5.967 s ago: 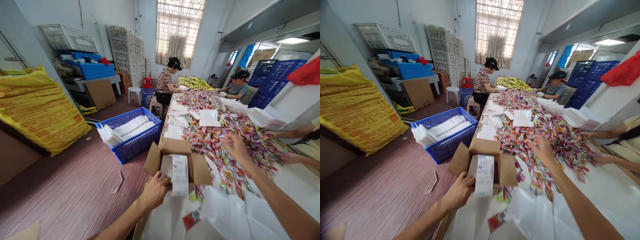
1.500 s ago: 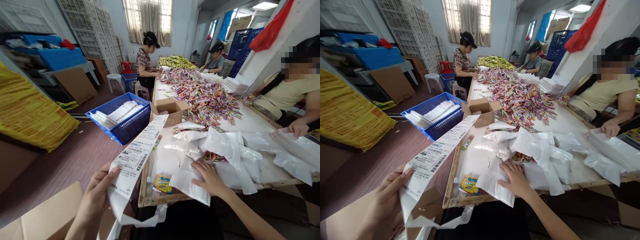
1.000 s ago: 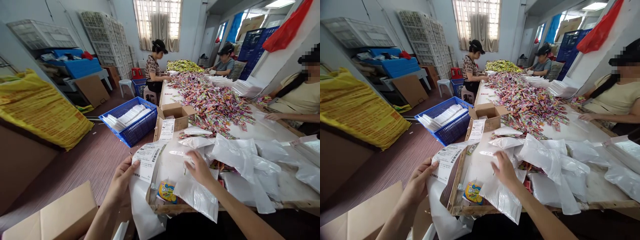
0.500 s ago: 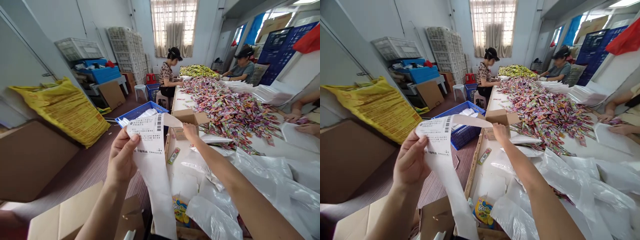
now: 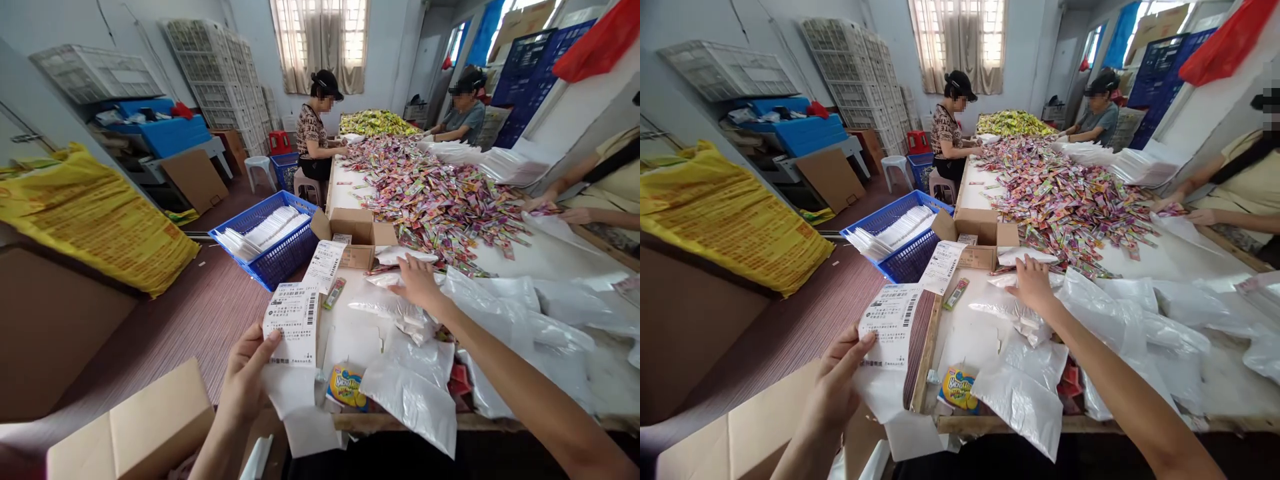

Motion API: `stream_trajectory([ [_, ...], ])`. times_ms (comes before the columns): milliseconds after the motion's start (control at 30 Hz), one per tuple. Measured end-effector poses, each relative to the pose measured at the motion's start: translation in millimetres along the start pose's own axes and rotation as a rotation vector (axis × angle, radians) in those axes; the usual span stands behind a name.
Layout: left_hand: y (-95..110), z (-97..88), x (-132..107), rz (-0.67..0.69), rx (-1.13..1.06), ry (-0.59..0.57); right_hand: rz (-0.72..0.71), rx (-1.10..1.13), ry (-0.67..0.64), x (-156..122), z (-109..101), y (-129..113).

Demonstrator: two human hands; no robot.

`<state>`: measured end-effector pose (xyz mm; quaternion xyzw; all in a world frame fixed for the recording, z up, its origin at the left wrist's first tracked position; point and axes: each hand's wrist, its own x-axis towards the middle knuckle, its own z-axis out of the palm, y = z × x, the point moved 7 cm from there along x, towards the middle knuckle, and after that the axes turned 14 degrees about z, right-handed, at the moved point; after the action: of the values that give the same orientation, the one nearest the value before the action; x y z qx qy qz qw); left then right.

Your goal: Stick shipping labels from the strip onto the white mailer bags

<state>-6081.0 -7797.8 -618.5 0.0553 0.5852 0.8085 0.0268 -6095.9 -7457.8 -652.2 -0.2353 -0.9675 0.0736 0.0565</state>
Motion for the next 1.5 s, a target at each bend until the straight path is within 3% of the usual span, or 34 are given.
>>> stream_trajectory([
  [100,-21,-6.2,-17,-0.089,-0.011,0.008,-0.262,0.202,-0.007,-97,-6,21],
  [167,-28,-9.7,-27,-0.130,-0.034,0.033,-0.421,0.224,-0.192,-163,16,29],
  [267,-26,-10.7,-36,-0.156,-0.057,0.043,-0.389,0.159,-0.215,-213,43,44],
  [367,-11,-8.7,-43,-0.106,-0.059,0.038,-0.296,0.237,-0.057,-211,41,40],
  [433,4,-6.8,-47,-0.025,-0.062,0.032,-0.200,0.333,0.116,-204,30,24],
  [500,16,-5.2,-52,0.055,-0.059,0.023,-0.119,0.373,0.199,-203,31,-4],
  [633,20,-8.4,-62,0.086,-0.032,0.018,-0.137,0.274,-0.016,-204,73,-62],
  [700,15,-14.5,-65,0.061,-0.016,0.018,-0.072,0.252,-0.025,-194,82,-58],
  [767,8,-21.9,-68,0.026,-0.004,0.020,-0.002,0.269,0.031,-180,79,-41],
  [867,-6,-26.5,-74,-0.032,-0.023,0.012,-0.026,0.316,0.038,-169,72,-30],
  [1100,-34,-11.6,-91,-0.092,-0.106,-0.002,-0.233,0.417,-0.223,-221,89,-83],
  [1167,-37,-20.4,-90,-0.074,-0.094,0.047,-0.271,0.504,-0.207,-230,84,-71],
  [1200,-37,-26.8,-88,-0.065,-0.080,0.075,-0.223,0.530,-0.143,-227,80,-53],
  [1233,-37,-32.9,-86,-0.058,-0.068,0.098,-0.111,0.511,-0.057,-222,77,-29],
  [1300,-40,-40.1,-83,-0.056,-0.064,0.120,0.250,0.334,0.123,-207,77,29],
  [1367,-46,-36.4,-81,-0.078,-0.084,0.093,0.511,0.094,0.174,-195,87,67],
  [1400,-50,-31.2,-81,-0.091,-0.097,0.068,0.559,-0.001,0.152,-189,95,74],
  [1500,-63,-13.3,-80,-0.092,-0.118,-0.001,0.524,-0.118,0.083,-173,119,68],
])
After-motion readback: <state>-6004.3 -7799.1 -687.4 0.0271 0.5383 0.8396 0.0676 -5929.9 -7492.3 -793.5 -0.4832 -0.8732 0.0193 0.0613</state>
